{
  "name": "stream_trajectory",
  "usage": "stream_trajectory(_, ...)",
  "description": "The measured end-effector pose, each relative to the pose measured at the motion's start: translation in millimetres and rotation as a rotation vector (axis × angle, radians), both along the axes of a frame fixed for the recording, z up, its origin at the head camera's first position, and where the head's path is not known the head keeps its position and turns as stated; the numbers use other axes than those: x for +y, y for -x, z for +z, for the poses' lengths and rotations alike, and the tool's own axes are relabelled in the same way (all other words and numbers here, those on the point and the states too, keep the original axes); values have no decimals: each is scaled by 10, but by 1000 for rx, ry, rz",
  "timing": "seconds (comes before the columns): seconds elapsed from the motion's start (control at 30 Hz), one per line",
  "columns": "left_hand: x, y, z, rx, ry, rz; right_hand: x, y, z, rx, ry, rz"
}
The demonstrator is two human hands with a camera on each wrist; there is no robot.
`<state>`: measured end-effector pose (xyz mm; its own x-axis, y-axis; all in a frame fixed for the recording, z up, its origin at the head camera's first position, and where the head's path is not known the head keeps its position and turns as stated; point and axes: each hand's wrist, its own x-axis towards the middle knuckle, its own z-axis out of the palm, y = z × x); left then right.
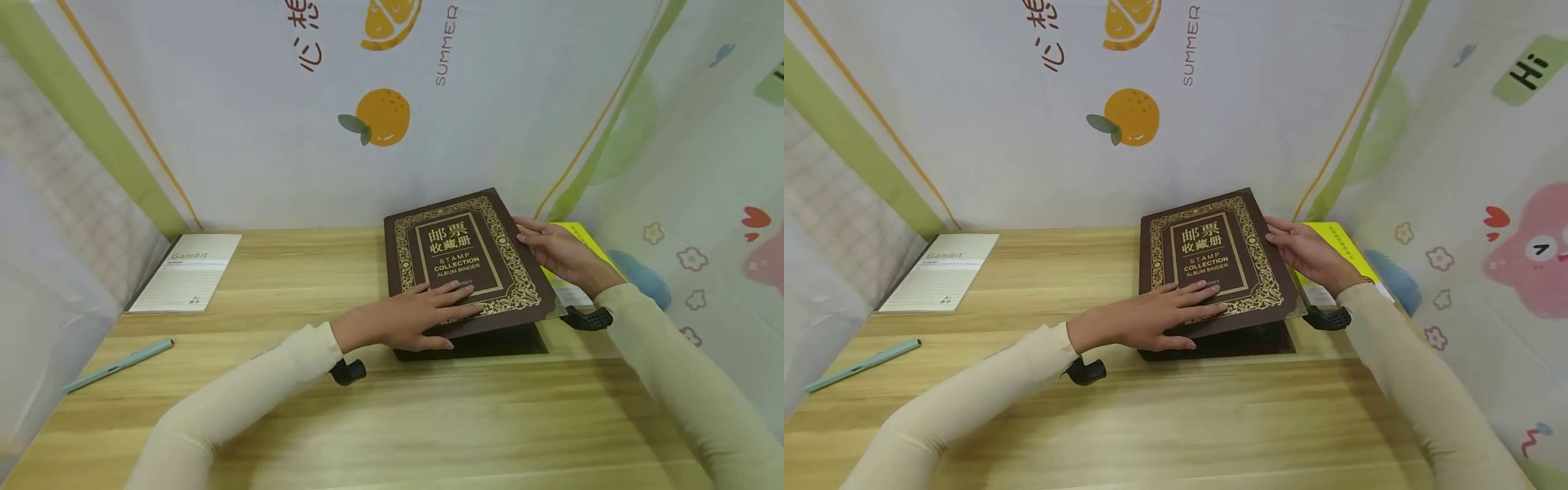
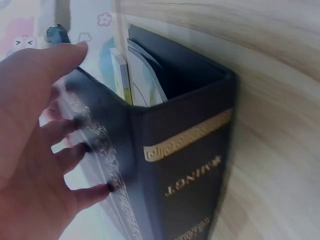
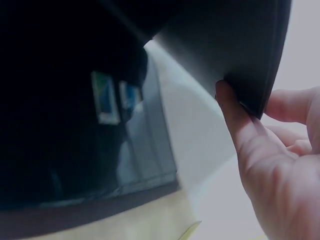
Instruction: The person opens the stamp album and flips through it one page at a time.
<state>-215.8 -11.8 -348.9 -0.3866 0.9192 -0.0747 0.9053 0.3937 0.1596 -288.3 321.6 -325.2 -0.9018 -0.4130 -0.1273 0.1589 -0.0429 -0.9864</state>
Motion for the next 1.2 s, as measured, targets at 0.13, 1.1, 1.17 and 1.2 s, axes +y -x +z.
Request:
stream_trajectory(0.13,-67,-31,-14,-14,-67,3,-76,-7,194,2,26,1)
stream_trajectory(1.1,-210,-47,922,165,-484,-70,-1170,27,1324,139,-428,80)
stream_trajectory(1.17,-195,-26,1046,171,-431,-73,-1227,39,1349,137,-431,89)
stream_trajectory(1.2,-195,-22,1087,174,-410,-71,-1250,42,1358,133,-430,92)
